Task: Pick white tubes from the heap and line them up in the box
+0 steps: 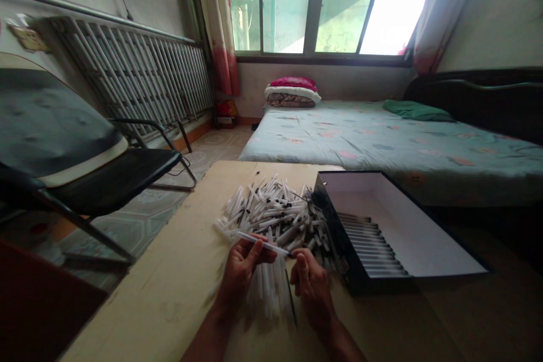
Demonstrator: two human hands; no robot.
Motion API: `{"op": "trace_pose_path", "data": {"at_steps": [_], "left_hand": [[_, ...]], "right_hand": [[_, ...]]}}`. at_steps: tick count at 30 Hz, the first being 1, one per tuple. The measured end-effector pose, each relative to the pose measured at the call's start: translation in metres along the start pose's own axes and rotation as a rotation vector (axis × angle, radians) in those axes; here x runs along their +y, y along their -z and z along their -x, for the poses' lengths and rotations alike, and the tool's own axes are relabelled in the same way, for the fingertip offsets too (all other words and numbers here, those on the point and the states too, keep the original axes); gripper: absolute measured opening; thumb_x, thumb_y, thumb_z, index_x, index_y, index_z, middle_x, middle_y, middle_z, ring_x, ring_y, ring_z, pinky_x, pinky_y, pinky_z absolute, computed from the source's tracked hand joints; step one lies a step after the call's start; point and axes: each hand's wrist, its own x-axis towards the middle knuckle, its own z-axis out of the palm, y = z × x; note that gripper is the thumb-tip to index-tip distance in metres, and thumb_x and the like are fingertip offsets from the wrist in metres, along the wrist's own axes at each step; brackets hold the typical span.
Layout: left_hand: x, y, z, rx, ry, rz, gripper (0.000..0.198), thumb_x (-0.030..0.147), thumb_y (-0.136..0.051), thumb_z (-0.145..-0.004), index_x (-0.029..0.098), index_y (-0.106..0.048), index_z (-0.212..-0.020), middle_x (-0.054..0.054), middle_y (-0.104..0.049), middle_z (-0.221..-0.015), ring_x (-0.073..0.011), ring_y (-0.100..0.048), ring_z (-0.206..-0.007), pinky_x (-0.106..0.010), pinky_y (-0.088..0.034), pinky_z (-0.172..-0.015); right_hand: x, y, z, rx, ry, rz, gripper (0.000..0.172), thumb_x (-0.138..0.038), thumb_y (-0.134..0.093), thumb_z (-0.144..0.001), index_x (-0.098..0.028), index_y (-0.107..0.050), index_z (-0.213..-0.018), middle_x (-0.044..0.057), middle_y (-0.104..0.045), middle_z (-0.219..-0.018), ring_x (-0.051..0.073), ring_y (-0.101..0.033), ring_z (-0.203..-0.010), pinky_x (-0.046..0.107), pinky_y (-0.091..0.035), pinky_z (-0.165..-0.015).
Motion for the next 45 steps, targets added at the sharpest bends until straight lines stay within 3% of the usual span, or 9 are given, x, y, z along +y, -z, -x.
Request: {"op": "trace_pose_path", "data": {"at_steps": [3, 10, 15, 22, 24, 28, 34, 40, 45], "left_hand": [[0.0025, 0.0025, -0.0010, 0.019, -0.002, -0.019, 0.016, 0.026, -0.066, -0.076, 0.013, -0.061, -0.085, -0.005, -0.072, -0.072, -0.0160, -0.067, -0.060, -0.028, -0.054, -0.060], [0.0016, -0.0003, -0.0002, -0.019, 0.008, -0.011, 0.015, 0.025, -0.066, -0.076, 0.013, -0.061, -0.084, -0.005, -0.072, -0.072, -0.0160, -0.067, -0.060, -0.028, -0.054, -0.059], [-0.0004, -0.0015, -0.0001, -0.060, -0.004, -0.003, 0.015, 0.026, -0.065, -0.077, 0.013, -0.061, -0.084, -0.006, -0.072, -0.075, -0.0156, -0.067, -0.060, -0.029, -0.054, -0.060], [0.0036, -0.0026, 0.0022, -0.087, 0.022, -0.036, 0.016, 0.027, -0.066, -0.076, 0.013, -0.062, -0.083, -0.006, -0.073, -0.073, -0.0164, -0.066, -0.059, -0.030, -0.053, -0.060], [0.0040, -0.0020, 0.0017, -0.054, 0.018, -0.022, 0.017, 0.028, -0.066, -0.075, 0.013, -0.063, -0.083, -0.006, -0.072, -0.073, -0.0165, -0.066, -0.059, -0.029, -0.053, -0.060], [0.0035, -0.0002, 0.0000, -0.017, 0.026, -0.014, 0.017, 0.028, -0.068, -0.074, 0.014, -0.063, -0.083, -0.006, -0.073, -0.074, -0.0169, -0.067, -0.060, -0.029, -0.053, -0.060], [0.0028, -0.0013, 0.0010, -0.056, 0.021, -0.020, 0.018, 0.027, -0.068, -0.074, 0.013, -0.063, -0.083, -0.007, -0.073, -0.074, -0.0170, -0.067, -0.059, -0.030, -0.054, -0.060], [0.0042, -0.0013, 0.0000, -0.017, 0.023, -0.027, 0.019, 0.028, -0.068, -0.073, 0.013, -0.063, -0.084, -0.007, -0.073, -0.074, -0.0163, -0.067, -0.059, -0.029, -0.054, -0.060], [0.0018, -0.0015, 0.0001, -0.053, 0.030, -0.021, 0.020, 0.029, -0.069, -0.073, 0.013, -0.063, -0.083, -0.007, -0.073, -0.073, -0.0168, -0.067, -0.059, -0.030, -0.054, -0.060]], "right_hand": [[0.0005, 0.0003, -0.0008, 0.007, 0.089, 0.062, 0.022, -0.035, -0.038, -0.093, -0.018, -0.051, -0.099, -0.006, -0.046, -0.058, 0.011, -0.046, -0.049, 0.020, -0.035, -0.050], [0.0020, 0.0014, -0.0034, 0.008, 0.187, 0.137, 0.020, -0.028, -0.035, -0.093, -0.020, -0.052, -0.085, -0.002, -0.051, -0.066, 0.011, -0.050, -0.056, 0.020, -0.037, -0.054], [-0.0011, 0.0016, -0.0015, -0.038, 0.103, 0.124, 0.031, -0.034, -0.033, -0.094, -0.020, -0.047, -0.070, -0.003, -0.050, -0.059, 0.010, -0.048, -0.049, 0.019, -0.036, -0.051], [-0.0052, -0.0028, -0.0010, -0.117, -0.171, -0.225, 0.052, -0.052, -0.023, -0.093, -0.021, -0.041, -0.055, -0.005, -0.043, -0.036, 0.007, -0.035, -0.027, 0.018, -0.024, -0.031], [-0.0063, -0.0018, -0.0013, -0.101, -0.107, -0.185, 0.049, -0.049, -0.025, -0.094, -0.019, -0.048, -0.063, -0.004, -0.047, -0.042, 0.007, -0.039, -0.031, 0.018, -0.027, -0.034], [-0.0065, -0.0010, -0.0014, -0.025, 0.065, 0.001, 0.026, -0.040, -0.037, -0.093, -0.019, -0.051, -0.085, -0.005, -0.052, -0.054, 0.010, -0.048, -0.045, 0.019, -0.035, -0.046], [-0.0047, -0.0020, 0.0014, -0.040, 0.018, 0.031, 0.042, -0.038, -0.027, -0.096, -0.021, -0.044, -0.061, -0.005, -0.045, -0.046, 0.009, -0.044, -0.040, 0.019, -0.031, -0.045], [-0.0072, -0.0012, -0.0002, -0.004, 0.090, 0.077, 0.023, -0.037, -0.036, -0.093, -0.019, -0.049, -0.090, -0.006, -0.048, -0.053, 0.011, -0.049, -0.047, 0.019, -0.034, -0.048], [-0.0072, -0.0023, 0.0007, 0.003, 0.036, 0.043, 0.037, -0.038, -0.030, -0.095, -0.021, -0.044, -0.065, -0.005, -0.046, -0.048, 0.009, -0.046, -0.042, 0.019, -0.032, -0.045]]}}
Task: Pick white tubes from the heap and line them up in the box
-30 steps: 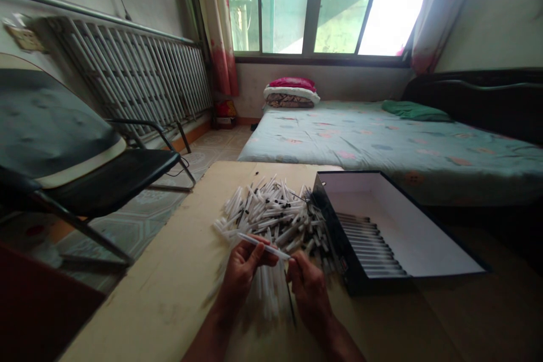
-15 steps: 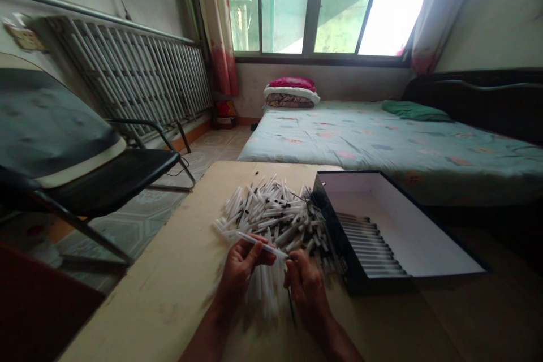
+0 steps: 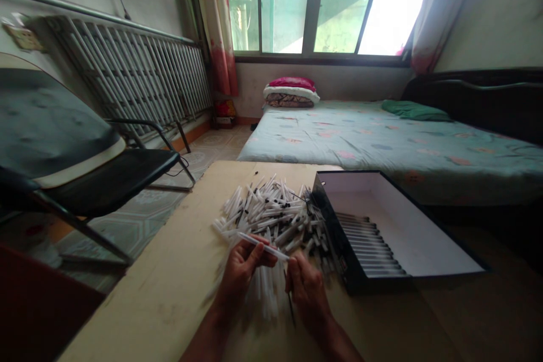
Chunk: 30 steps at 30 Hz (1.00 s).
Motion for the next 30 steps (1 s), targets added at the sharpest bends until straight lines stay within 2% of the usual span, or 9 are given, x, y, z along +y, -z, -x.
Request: {"op": "trace_pose_path", "data": {"at_steps": [2, 6, 8, 12, 18, 24, 30], "left_hand": [[-0.0006, -0.0006, 0.0004, 0.011, -0.002, 0.002, 0.020, 0.029, -0.069, -0.072, 0.013, -0.063, -0.083, -0.006, -0.072, -0.072, -0.0170, -0.067, -0.059, -0.030, -0.054, -0.060], [-0.0002, -0.0016, 0.0006, 0.051, -0.003, 0.007, 0.021, 0.030, -0.070, -0.071, 0.013, -0.064, -0.083, -0.006, -0.073, -0.074, -0.0176, -0.067, -0.061, -0.030, -0.054, -0.060], [0.0002, -0.0020, 0.0007, 0.042, -0.001, 0.003, 0.021, 0.030, -0.070, -0.071, 0.013, -0.064, -0.083, -0.007, -0.073, -0.075, -0.0183, -0.068, -0.061, -0.030, -0.054, -0.060], [0.0006, -0.0018, 0.0010, 0.001, -0.003, -0.009, 0.021, 0.030, -0.069, -0.072, 0.013, -0.064, -0.083, -0.007, -0.072, -0.073, -0.0182, -0.067, -0.059, -0.031, -0.053, -0.059], [0.0016, -0.0002, 0.0003, 0.052, -0.005, -0.003, 0.021, 0.029, -0.069, -0.072, 0.013, -0.063, -0.084, -0.007, -0.072, -0.074, -0.0178, -0.067, -0.062, -0.030, -0.054, -0.061], [0.0000, -0.0025, 0.0011, 0.025, -0.009, -0.006, 0.021, 0.031, -0.069, -0.072, 0.013, -0.064, -0.082, -0.007, -0.072, -0.073, -0.0178, -0.066, -0.059, -0.031, -0.053, -0.060], [-0.0004, -0.0005, 0.0004, 0.040, -0.008, -0.006, 0.019, 0.029, -0.069, -0.072, 0.014, -0.063, -0.083, -0.005, -0.072, -0.073, -0.0180, -0.067, -0.061, -0.031, -0.053, -0.061]], "right_hand": [[-0.0005, 0.0009, 0.0003, -0.012, -0.005, 0.002, 0.037, -0.039, -0.029, -0.095, -0.021, -0.046, -0.067, -0.005, -0.047, -0.048, 0.010, -0.048, -0.043, 0.019, -0.032, -0.045], [0.0021, 0.0006, -0.0001, 0.006, 0.051, 0.045, 0.025, -0.039, -0.032, -0.094, -0.019, -0.048, -0.093, -0.006, -0.050, -0.053, 0.011, -0.050, -0.046, 0.020, -0.035, -0.047], [0.0043, -0.0003, 0.0000, 0.008, 0.050, 0.056, 0.025, -0.038, -0.032, -0.094, -0.020, -0.048, -0.086, -0.006, -0.049, -0.052, 0.011, -0.049, -0.044, 0.020, -0.034, -0.046], [0.0036, 0.0005, 0.0006, -0.018, 0.004, 0.039, 0.040, -0.039, -0.026, -0.096, -0.022, -0.043, -0.064, -0.004, -0.049, -0.049, 0.010, -0.049, -0.044, 0.020, -0.033, -0.047], [0.0017, 0.0000, -0.0012, 0.008, 0.052, 0.005, 0.023, -0.039, -0.034, -0.093, -0.020, -0.047, -0.092, -0.007, -0.047, -0.052, 0.011, -0.048, -0.044, 0.020, -0.034, -0.045], [0.0032, 0.0018, -0.0005, -0.007, 0.014, 0.015, 0.036, -0.035, -0.030, -0.096, -0.021, -0.045, -0.066, -0.005, -0.048, -0.049, 0.009, -0.047, -0.042, 0.019, -0.033, -0.045], [0.0035, 0.0001, -0.0009, 0.011, 0.065, 0.026, 0.022, -0.038, -0.035, -0.093, -0.020, -0.048, -0.092, -0.007, -0.048, -0.052, 0.011, -0.050, -0.045, 0.019, -0.035, -0.046]]}}
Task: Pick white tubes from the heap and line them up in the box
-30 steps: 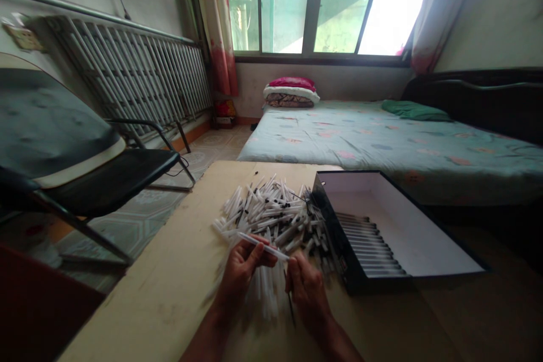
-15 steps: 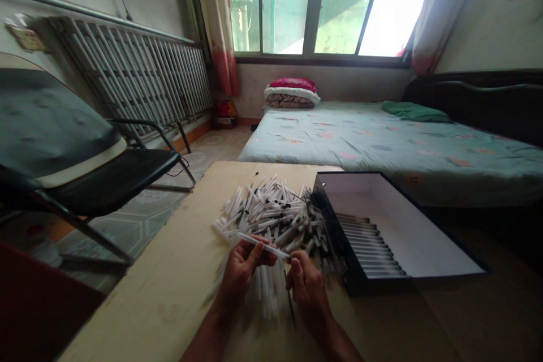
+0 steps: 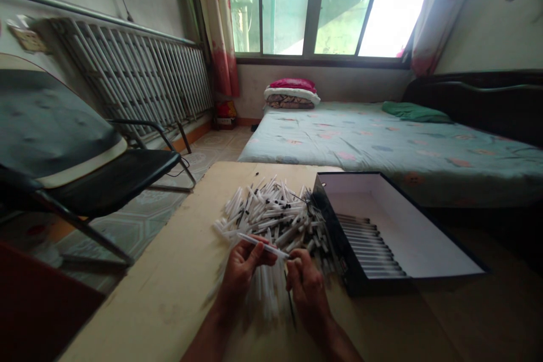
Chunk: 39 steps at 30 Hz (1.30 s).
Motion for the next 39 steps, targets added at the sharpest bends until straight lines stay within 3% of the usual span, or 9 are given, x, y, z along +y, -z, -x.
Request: {"op": "trace_pose_path", "data": {"at_steps": [5, 11, 15, 23, 26, 29, 33, 39], "left_hand": [[-0.001, 0.001, 0.000, -0.055, -0.006, -0.013, 0.018, 0.029, -0.067, -0.074, 0.014, -0.063, -0.083, -0.006, -0.072, -0.073, -0.0178, -0.067, -0.060, -0.031, -0.053, -0.061], [-0.001, 0.001, 0.000, -0.021, -0.010, -0.008, 0.018, 0.028, -0.067, -0.075, 0.013, -0.062, -0.085, -0.007, -0.072, -0.075, -0.0173, -0.067, -0.062, -0.031, -0.054, -0.062], [-0.001, 0.001, 0.000, -0.036, -0.008, -0.005, 0.018, 0.028, -0.067, -0.075, 0.013, -0.062, -0.084, -0.007, -0.072, -0.074, -0.0173, -0.067, -0.061, -0.031, -0.054, -0.062], [-0.003, 0.003, 0.000, -0.077, -0.016, -0.026, 0.019, 0.029, -0.067, -0.075, 0.013, -0.063, -0.084, -0.007, -0.072, -0.073, -0.0167, -0.067, -0.059, -0.030, -0.053, -0.061], [-0.003, 0.002, 0.000, -0.044, -0.030, -0.008, 0.019, 0.029, -0.067, -0.075, 0.013, -0.062, -0.084, -0.006, -0.072, -0.072, -0.0169, -0.067, -0.060, -0.030, -0.053, -0.060], [0.000, 0.002, 0.000, 0.063, -0.059, 0.027, 0.019, 0.032, -0.064, -0.077, 0.014, -0.059, -0.082, -0.004, -0.072, -0.070, -0.0151, -0.066, -0.057, -0.028, -0.052, -0.058], [0.005, 0.005, -0.001, 0.207, -0.100, 0.105, 0.023, 0.039, -0.060, -0.078, 0.017, -0.054, -0.082, -0.004, -0.071, -0.067, -0.0149, -0.064, -0.053, -0.027, -0.051, -0.053], [0.006, 0.006, -0.003, 0.289, -0.135, 0.099, 0.028, 0.044, -0.059, -0.077, 0.018, -0.052, -0.082, 0.001, -0.065, -0.054, -0.0127, -0.059, -0.045, -0.023, -0.048, -0.045]], "right_hand": [[0.000, 0.000, 0.002, -0.025, -0.069, -0.008, 0.035, -0.038, -0.030, -0.095, -0.022, -0.043, -0.067, -0.005, -0.047, -0.049, 0.010, -0.048, -0.043, 0.020, -0.032, -0.046], [-0.001, -0.004, 0.001, 0.039, -0.049, -0.045, 0.027, -0.041, -0.033, -0.093, -0.020, -0.049, -0.089, -0.008, -0.045, -0.050, 0.011, -0.047, -0.042, 0.020, -0.033, -0.045], [0.003, -0.009, 0.002, 0.060, -0.057, -0.057, 0.029, -0.041, -0.032, -0.093, -0.021, -0.049, -0.080, -0.008, -0.043, -0.046, 0.010, -0.044, -0.039, 0.020, -0.031, -0.043], [0.000, 0.000, 0.004, -0.093, -0.109, -0.107, 0.034, -0.036, -0.033, -0.095, -0.021, -0.045, -0.068, -0.006, -0.047, -0.050, 0.009, -0.046, -0.043, 0.018, -0.033, -0.046], [0.002, 0.001, 0.003, -0.014, -0.116, -0.068, 0.030, -0.037, -0.031, -0.095, -0.020, -0.051, -0.080, -0.004, -0.051, -0.057, 0.010, -0.047, -0.046, 0.019, -0.035, -0.047], [0.011, 0.004, -0.001, 0.185, -0.150, 0.000, 0.026, -0.036, -0.032, -0.094, -0.019, -0.052, -0.094, -0.003, -0.052, -0.062, 0.012, -0.051, -0.051, 0.022, -0.040, -0.051], [0.025, 0.011, -0.009, 0.371, -0.078, 0.132, 0.020, -0.033, -0.040, -0.091, -0.018, -0.053, -0.093, 0.003, -0.058, -0.075, 0.017, -0.058, -0.067, 0.028, -0.046, -0.064], [0.036, 0.017, -0.012, 0.344, 0.111, 0.422, 0.019, -0.021, -0.043, -0.088, -0.017, -0.060, -0.095, 0.009, -0.059, -0.089, 0.023, -0.056, -0.085, 0.036, -0.045, -0.077]]}}
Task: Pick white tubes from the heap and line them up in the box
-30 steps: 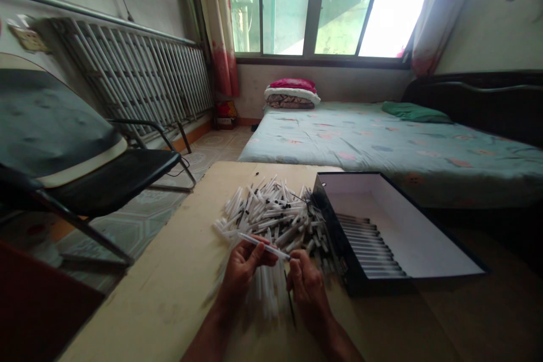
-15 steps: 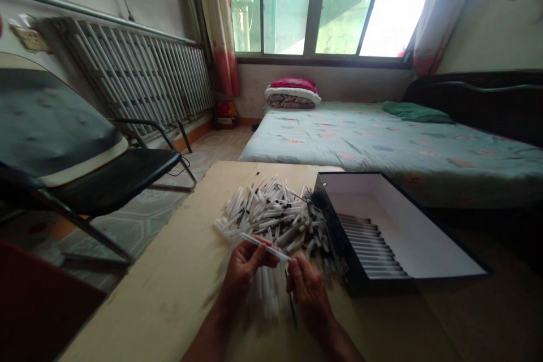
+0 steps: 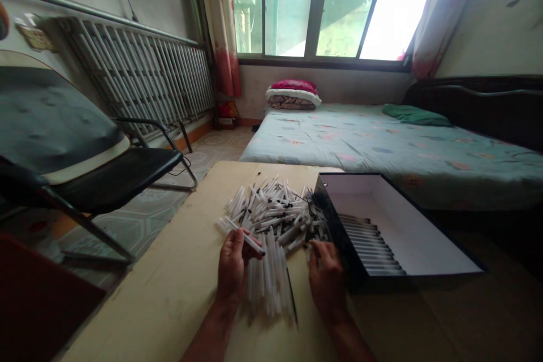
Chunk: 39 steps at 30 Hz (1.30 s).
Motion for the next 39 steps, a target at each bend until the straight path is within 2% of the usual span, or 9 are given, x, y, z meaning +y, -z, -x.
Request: {"op": "trace_pose_path", "data": {"at_steps": [5, 8, 13, 16, 19, 21, 25, 32, 39], "left_hand": [[0.000, 0.000, 0.000, -0.003, -0.061, -0.081, 0.030, 0.048, -0.057, -0.077, 0.018, -0.051, -0.080, 0.004, -0.061, -0.052, -0.0097, -0.054, -0.040, -0.021, -0.044, -0.041], [0.000, 0.000, 0.002, -0.051, -0.082, -0.144, 0.029, 0.047, -0.055, -0.079, 0.019, -0.051, -0.078, 0.003, -0.062, -0.054, -0.0102, -0.055, -0.041, -0.022, -0.045, -0.043], [-0.009, -0.008, 0.010, -0.237, -0.122, -0.341, 0.026, 0.042, -0.059, -0.077, 0.017, -0.056, -0.072, 0.000, -0.063, -0.058, -0.0141, -0.060, -0.050, -0.027, -0.050, -0.051], [-0.015, -0.015, 0.016, -0.346, -0.164, -0.503, 0.027, 0.042, -0.059, -0.076, 0.016, -0.061, -0.069, -0.002, -0.063, -0.059, -0.0167, -0.061, -0.055, -0.028, -0.050, -0.053], [-0.015, -0.022, 0.020, -0.366, -0.249, -0.702, 0.022, 0.035, -0.057, -0.079, 0.016, -0.065, -0.086, -0.006, -0.067, -0.078, -0.0197, -0.064, -0.071, -0.031, -0.050, -0.065], [-0.013, -0.027, 0.020, -0.361, -0.318, -0.850, 0.019, 0.027, -0.055, -0.080, 0.018, -0.064, -0.095, -0.007, -0.065, -0.089, -0.0203, -0.062, -0.081, -0.033, -0.048, -0.074], [-0.014, -0.041, 0.017, -0.403, -0.420, -1.138, 0.014, 0.014, -0.055, -0.076, 0.020, -0.065, -0.084, -0.006, -0.062, -0.086, -0.0219, -0.057, -0.087, -0.036, -0.042, -0.081], [-0.032, -0.064, 0.012, -0.430, -0.504, -1.469, 0.014, 0.010, -0.050, -0.077, 0.015, -0.062, -0.081, -0.012, -0.060, -0.089, -0.0280, -0.051, -0.090, -0.043, -0.037, -0.080], [-0.035, -0.066, 0.011, -0.421, -0.508, -1.443, 0.015, 0.009, -0.047, -0.077, 0.016, -0.060, -0.078, -0.012, -0.060, -0.088, -0.0288, -0.051, -0.090, -0.044, -0.035, -0.081]], "right_hand": [[-0.004, 0.003, -0.001, -0.043, 0.031, 0.175, 0.016, -0.019, -0.050, -0.083, -0.018, -0.062, -0.092, 0.010, -0.059, -0.088, 0.027, -0.052, -0.086, 0.042, -0.043, -0.077], [-0.013, 0.005, -0.001, -0.042, 0.056, 0.119, 0.012, -0.024, -0.051, -0.084, -0.019, -0.062, -0.086, 0.008, -0.059, -0.084, 0.026, -0.054, -0.084, 0.041, -0.044, -0.076], [-0.031, 0.001, 0.010, -0.224, 0.161, -0.185, 0.030, -0.029, -0.045, -0.091, -0.017, -0.051, -0.118, 0.007, -0.060, -0.090, 0.018, -0.058, -0.075, 0.032, -0.049, -0.070], [-0.032, -0.006, 0.016, -0.268, 0.217, -0.212, 0.035, -0.027, -0.043, -0.092, -0.017, -0.046, -0.126, 0.010, -0.062, -0.102, 0.020, -0.060, -0.091, 0.033, -0.048, -0.080], [-0.027, -0.009, 0.017, -0.206, 0.141, -0.244, 0.029, -0.025, -0.036, -0.094, -0.018, -0.053, -0.116, 0.010, -0.064, -0.103, 0.020, -0.061, -0.094, 0.032, -0.048, -0.080], [-0.022, -0.007, 0.015, -0.106, -0.009, -0.279, 0.025, -0.029, -0.037, -0.092, -0.017, -0.056, -0.105, 0.007, -0.065, -0.088, 0.018, -0.062, -0.078, 0.029, -0.048, -0.069], [-0.014, 0.002, 0.009, 0.036, -0.249, -0.340, 0.027, -0.035, -0.035, -0.091, -0.016, -0.055, -0.088, 0.000, -0.055, -0.065, 0.014, -0.052, -0.055, 0.024, -0.041, -0.053], [-0.009, 0.002, 0.008, 0.059, -0.278, -0.387, 0.029, -0.035, -0.034, -0.090, -0.016, -0.055, -0.087, -0.002, -0.051, -0.063, 0.013, -0.046, -0.053, 0.022, -0.037, -0.049], [-0.011, 0.000, 0.006, 0.048, -0.256, -0.396, 0.029, -0.036, -0.034, -0.091, -0.016, -0.055, -0.087, -0.002, -0.050, -0.064, 0.014, -0.048, -0.055, 0.024, -0.041, -0.054]]}}
